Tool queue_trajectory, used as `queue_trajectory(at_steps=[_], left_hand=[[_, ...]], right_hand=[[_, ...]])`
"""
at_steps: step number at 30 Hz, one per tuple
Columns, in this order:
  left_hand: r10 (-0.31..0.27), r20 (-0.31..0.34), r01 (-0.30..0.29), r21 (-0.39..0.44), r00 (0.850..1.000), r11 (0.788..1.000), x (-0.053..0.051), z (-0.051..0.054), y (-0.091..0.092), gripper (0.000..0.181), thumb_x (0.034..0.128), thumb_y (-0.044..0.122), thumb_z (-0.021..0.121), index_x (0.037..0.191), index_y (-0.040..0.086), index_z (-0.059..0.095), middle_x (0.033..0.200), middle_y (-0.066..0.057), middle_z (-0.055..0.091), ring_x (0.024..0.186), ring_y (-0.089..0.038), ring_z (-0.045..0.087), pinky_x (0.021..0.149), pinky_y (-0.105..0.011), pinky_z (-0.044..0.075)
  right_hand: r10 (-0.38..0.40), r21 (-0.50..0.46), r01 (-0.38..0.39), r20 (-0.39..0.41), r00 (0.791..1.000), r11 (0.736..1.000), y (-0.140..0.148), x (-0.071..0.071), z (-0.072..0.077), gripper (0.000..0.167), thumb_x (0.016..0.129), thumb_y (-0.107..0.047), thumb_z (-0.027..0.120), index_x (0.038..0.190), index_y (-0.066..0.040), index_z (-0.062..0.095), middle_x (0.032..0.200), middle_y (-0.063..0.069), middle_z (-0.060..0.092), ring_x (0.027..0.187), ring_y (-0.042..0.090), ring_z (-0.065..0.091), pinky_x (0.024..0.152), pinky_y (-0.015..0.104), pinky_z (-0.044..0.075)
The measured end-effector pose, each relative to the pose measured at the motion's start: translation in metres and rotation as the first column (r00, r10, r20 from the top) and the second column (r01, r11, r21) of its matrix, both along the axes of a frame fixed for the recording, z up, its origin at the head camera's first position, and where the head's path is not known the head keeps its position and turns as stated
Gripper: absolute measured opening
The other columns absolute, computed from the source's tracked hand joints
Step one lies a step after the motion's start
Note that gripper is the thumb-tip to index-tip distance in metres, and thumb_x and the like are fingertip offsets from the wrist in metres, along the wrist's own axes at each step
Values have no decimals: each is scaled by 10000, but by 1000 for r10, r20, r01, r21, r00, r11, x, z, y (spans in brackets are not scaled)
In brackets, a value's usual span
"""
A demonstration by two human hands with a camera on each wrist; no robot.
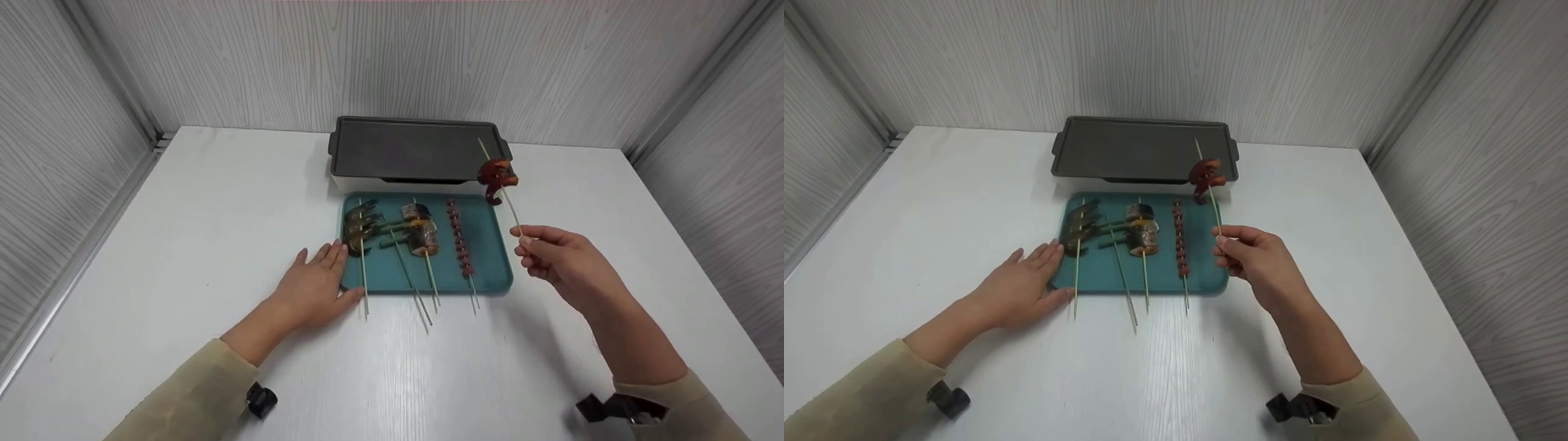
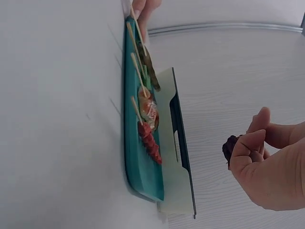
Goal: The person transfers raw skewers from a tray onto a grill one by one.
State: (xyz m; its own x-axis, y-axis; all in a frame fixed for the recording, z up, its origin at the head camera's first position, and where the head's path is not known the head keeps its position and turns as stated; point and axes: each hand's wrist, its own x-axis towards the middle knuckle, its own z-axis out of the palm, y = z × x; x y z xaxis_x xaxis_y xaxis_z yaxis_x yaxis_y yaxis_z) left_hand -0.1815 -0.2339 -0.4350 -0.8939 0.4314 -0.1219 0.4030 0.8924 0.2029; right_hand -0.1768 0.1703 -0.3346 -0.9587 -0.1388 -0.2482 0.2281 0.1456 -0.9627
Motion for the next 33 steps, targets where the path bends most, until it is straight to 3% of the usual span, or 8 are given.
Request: queue_trajectory(at_steps=[9, 16, 26, 33], left_hand=[[-1, -6, 1, 7, 1000, 1000, 0, -1, -1, 911, 1093, 614, 424, 1645, -83, 227, 1713, -245, 229, 1586, -396, 247, 1240, -665, 191], [2, 3, -2, 2, 1000, 1000, 1, -1, 0, 911, 1093, 618, 423, 1651, -73, 220, 1719, -238, 217, 1590, -391, 239, 1242, -664, 183], [6, 2, -6, 7, 1000, 1000, -1, -3, 0, 913, 1093, 619, 423, 1651, -75, 219, 1719, -240, 215, 1593, -393, 228, 1242, -664, 185], [11, 2, -11, 24, 1000, 1000, -1, -4, -1, 911, 1093, 617, 422, 1648, -78, 227, 1718, -243, 218, 1591, -398, 229, 1240, -668, 182]], right_hand=[[-46, -144, 43, -20, 999, 989, -12, -28, 8, 309, 1049, -205, 706, 1307, -35, 702, 988, 34, 729, 812, 115, 629, 742, 224, 537], [-88, -199, 92, 28, 996, 976, -13, -60, 10, 197, 1047, -169, 702, 1209, -77, 766, 950, 26, 740, 786, 106, 634, 701, 214, 524], [-145, -200, 163, 100, 984, 966, -13, -105, 4, 262, 1090, -181, 625, 1295, -30, 688, 935, 27, 699, 793, 104, 606, 707, 241, 493], [-167, -171, 193, 156, 973, 966, -15, -126, -4, 274, 1117, -211, 567, 1323, -49, 652, 911, -3, 682, 784, 93, 600, 724, 242, 464]])
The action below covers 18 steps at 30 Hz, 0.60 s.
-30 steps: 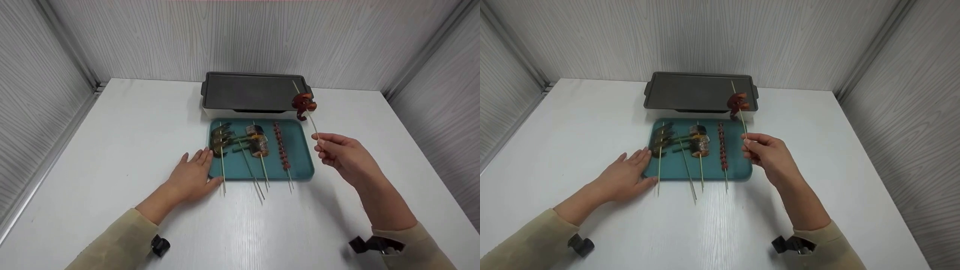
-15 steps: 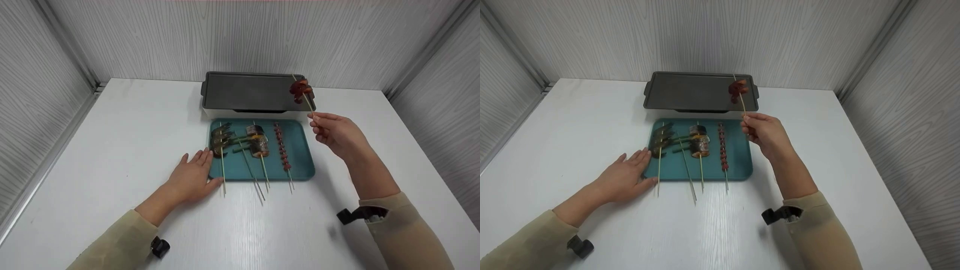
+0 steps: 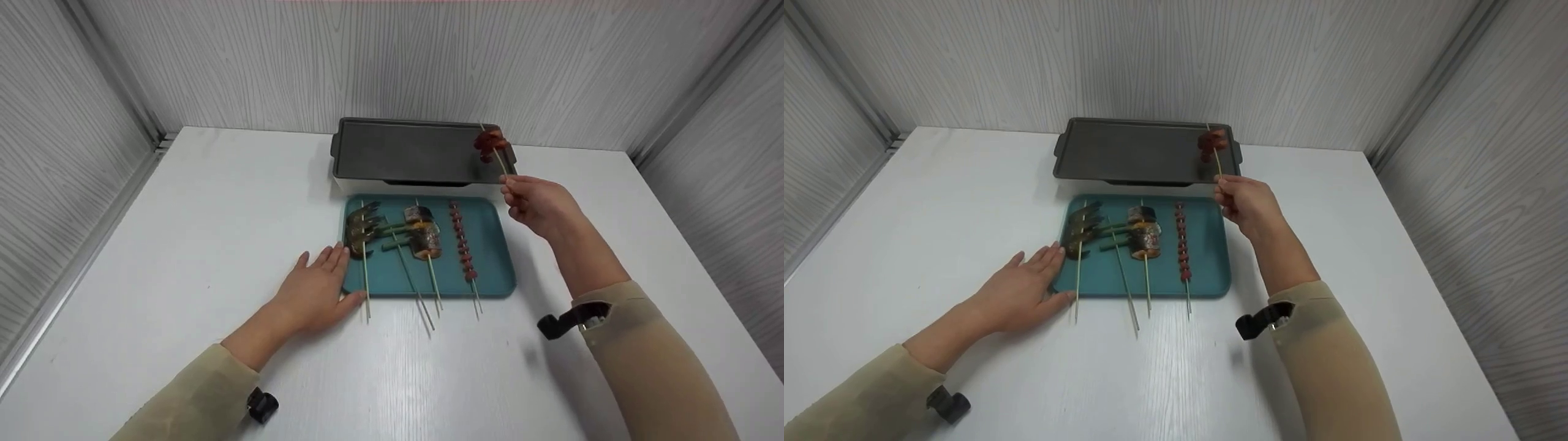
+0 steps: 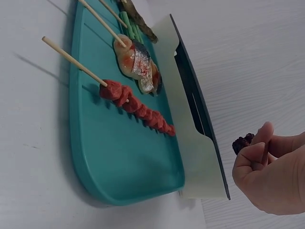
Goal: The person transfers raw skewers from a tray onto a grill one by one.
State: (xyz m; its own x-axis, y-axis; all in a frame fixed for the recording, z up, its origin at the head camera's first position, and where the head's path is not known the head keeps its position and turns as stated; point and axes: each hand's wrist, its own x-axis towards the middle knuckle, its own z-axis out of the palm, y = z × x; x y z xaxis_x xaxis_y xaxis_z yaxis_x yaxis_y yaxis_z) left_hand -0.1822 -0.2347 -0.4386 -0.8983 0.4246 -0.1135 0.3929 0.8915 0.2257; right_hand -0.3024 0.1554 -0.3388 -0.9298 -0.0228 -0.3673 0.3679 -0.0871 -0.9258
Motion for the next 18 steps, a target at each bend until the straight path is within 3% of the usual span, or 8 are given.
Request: queue_trajectory(at_steps=[5, 18], left_hand=[[-1, 5, 1, 0, 1000, 1000, 1, 0, 2, 916, 1091, 617, 432, 1648, -79, 222, 1717, -245, 216, 1595, -392, 222, 1243, -667, 174], [-7, 8, 7, -8, 1000, 1000, -1, -2, 7, 907, 1093, 611, 430, 1649, -77, 230, 1719, -240, 216, 1594, -392, 226, 1242, -664, 187]], right_hand=[[3, -52, -2, 17, 1000, 999, 3, -8, -6, 317, 1130, -177, 533, 1395, -11, 583, 895, -1, 665, 772, 89, 587, 712, 243, 439], [-13, -78, 16, 33, 999, 997, 7, -15, -15, 270, 1132, -157, 521, 1345, -4, 586, 864, 4, 660, 781, 102, 565, 706, 238, 436]])
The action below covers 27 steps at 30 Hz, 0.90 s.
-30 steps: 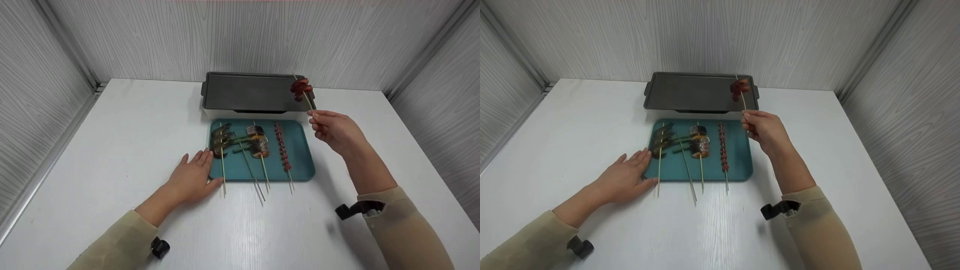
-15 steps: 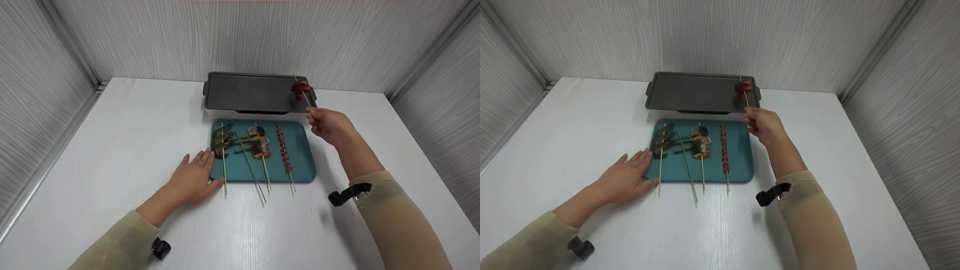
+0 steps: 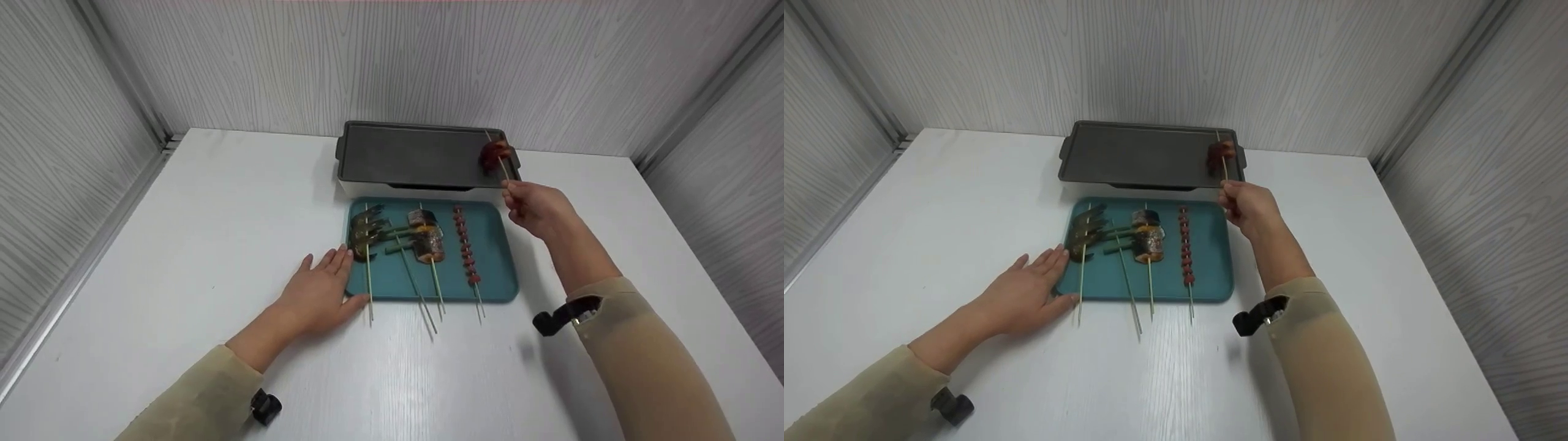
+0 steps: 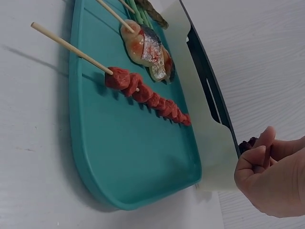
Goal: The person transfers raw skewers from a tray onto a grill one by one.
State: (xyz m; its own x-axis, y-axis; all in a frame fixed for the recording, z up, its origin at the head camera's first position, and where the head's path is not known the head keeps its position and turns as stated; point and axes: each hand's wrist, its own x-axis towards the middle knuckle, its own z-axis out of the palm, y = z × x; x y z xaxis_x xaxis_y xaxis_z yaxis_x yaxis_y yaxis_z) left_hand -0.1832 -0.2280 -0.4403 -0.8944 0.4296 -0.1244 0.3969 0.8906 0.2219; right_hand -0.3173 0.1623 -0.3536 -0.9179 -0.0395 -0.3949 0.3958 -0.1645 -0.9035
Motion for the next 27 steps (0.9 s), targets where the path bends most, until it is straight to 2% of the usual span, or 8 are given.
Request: queue_trajectory(at_steps=[8, 14, 20, 27], left_hand=[[3, 5, -3, 13, 1000, 1000, 2, 0, 0, 898, 1094, 596, 444, 1644, -83, 238, 1721, -245, 206, 1594, -401, 224, 1238, -672, 184], [5, 1, -5, 18, 1000, 1000, 1, 1, 0, 900, 1093, 602, 441, 1646, -79, 239, 1723, -239, 203, 1595, -396, 224, 1238, -672, 183], [1, 4, -1, 11, 1000, 1000, 0, 1, 1, 907, 1094, 605, 437, 1647, -82, 224, 1723, -238, 201, 1594, -394, 224, 1237, -673, 186], [8, 7, -8, 5, 1000, 1000, -1, 1, 1, 913, 1093, 614, 426, 1653, -75, 211, 1723, -235, 206, 1595, -393, 223, 1239, -670, 183]], right_hand=[[11, 6, -11, -5, 1000, 1000, 2, -1, -7, 300, 1148, -165, 474, 1402, -12, 521, 875, -11, 649, 811, 106, 552, 732, 250, 410], [-25, 48, 25, 8, 1000, 999, 5, 3, -10, 263, 1127, -201, 552, 1327, -32, 585, 909, -8, 685, 888, 126, 606, 808, 273, 466], [-30, 61, 27, 45, 999, 998, 9, 9, -11, 421, 1108, -265, 600, 1460, -42, 540, 1108, 21, 718, 993, 118, 667, 867, 275, 511], [15, 112, -23, 75, 997, 993, 13, 21, -11, 551, 1117, -288, 575, 1596, -52, 436, 1308, 73, 633, 1032, 116, 681, 875, 261, 519]])
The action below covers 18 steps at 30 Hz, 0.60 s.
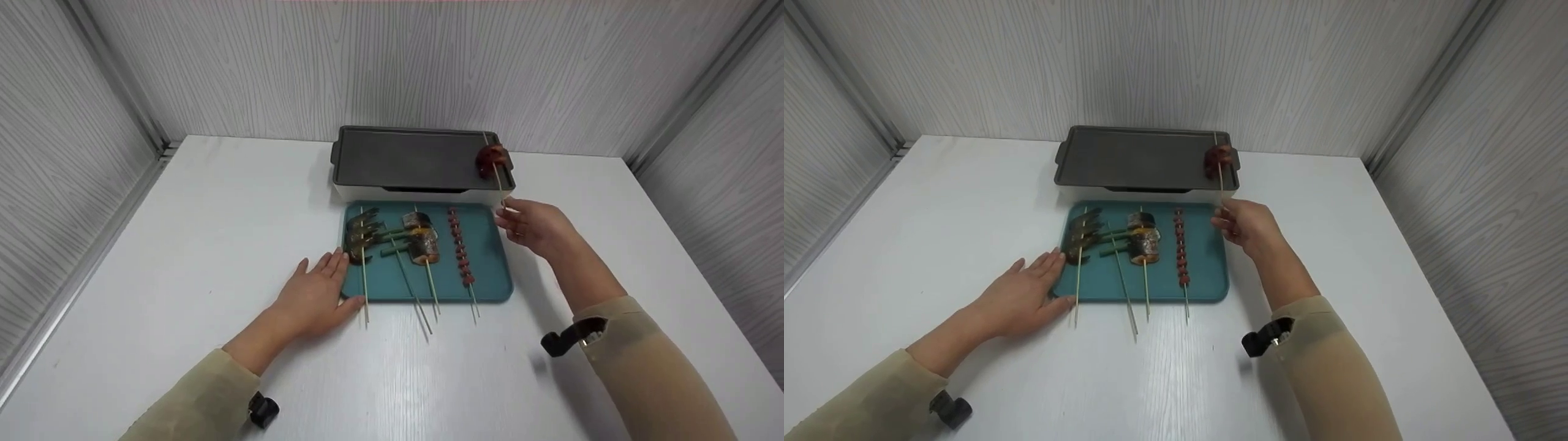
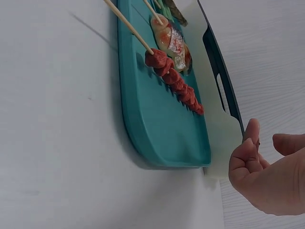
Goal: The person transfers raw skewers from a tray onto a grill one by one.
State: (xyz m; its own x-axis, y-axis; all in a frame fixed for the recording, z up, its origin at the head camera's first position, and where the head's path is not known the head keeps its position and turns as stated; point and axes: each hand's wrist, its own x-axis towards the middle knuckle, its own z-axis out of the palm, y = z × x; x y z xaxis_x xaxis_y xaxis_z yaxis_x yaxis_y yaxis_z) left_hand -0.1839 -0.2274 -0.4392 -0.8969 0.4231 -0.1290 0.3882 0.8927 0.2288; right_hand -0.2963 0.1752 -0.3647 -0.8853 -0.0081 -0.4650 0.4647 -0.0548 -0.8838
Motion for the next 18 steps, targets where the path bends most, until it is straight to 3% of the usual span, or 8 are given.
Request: queue_trajectory(at_steps=[6, 13, 18], left_hand=[[-3, -9, 3, -5, 1000, 1000, 0, -2, 0, 913, 1095, 612, 423, 1653, -78, 204, 1721, -239, 205, 1591, -399, 230, 1238, -673, 184], [-7, -8, 7, 3, 1000, 1000, 1, -2, 0, 907, 1096, 606, 431, 1651, -79, 213, 1721, -240, 204, 1591, -402, 230, 1232, -681, 190], [-2, 1, 2, -6, 1000, 1000, 1, -2, 0, 907, 1097, 613, 416, 1657, -66, 200, 1729, -225, 186, 1599, -385, 211, 1242, -666, 179]], right_hand=[[58, 61, -58, -13, 998, 996, 3, 14, -2, 593, 1124, -290, 557, 1627, -28, 384, 1341, 94, 568, 1085, 131, 671, 920, 262, 515], [126, 127, -121, -31, 992, 984, 6, 38, -2, 591, 1122, -313, 556, 1600, 0, 406, 1378, 135, 573, 1093, 148, 681, 945, 281, 518], [189, 133, -185, -23, 982, 974, 8, 58, -5, 604, 1128, -318, 540, 1605, 21, 390, 1316, 118, 631, 1054, 137, 702, 925, 277, 519]])
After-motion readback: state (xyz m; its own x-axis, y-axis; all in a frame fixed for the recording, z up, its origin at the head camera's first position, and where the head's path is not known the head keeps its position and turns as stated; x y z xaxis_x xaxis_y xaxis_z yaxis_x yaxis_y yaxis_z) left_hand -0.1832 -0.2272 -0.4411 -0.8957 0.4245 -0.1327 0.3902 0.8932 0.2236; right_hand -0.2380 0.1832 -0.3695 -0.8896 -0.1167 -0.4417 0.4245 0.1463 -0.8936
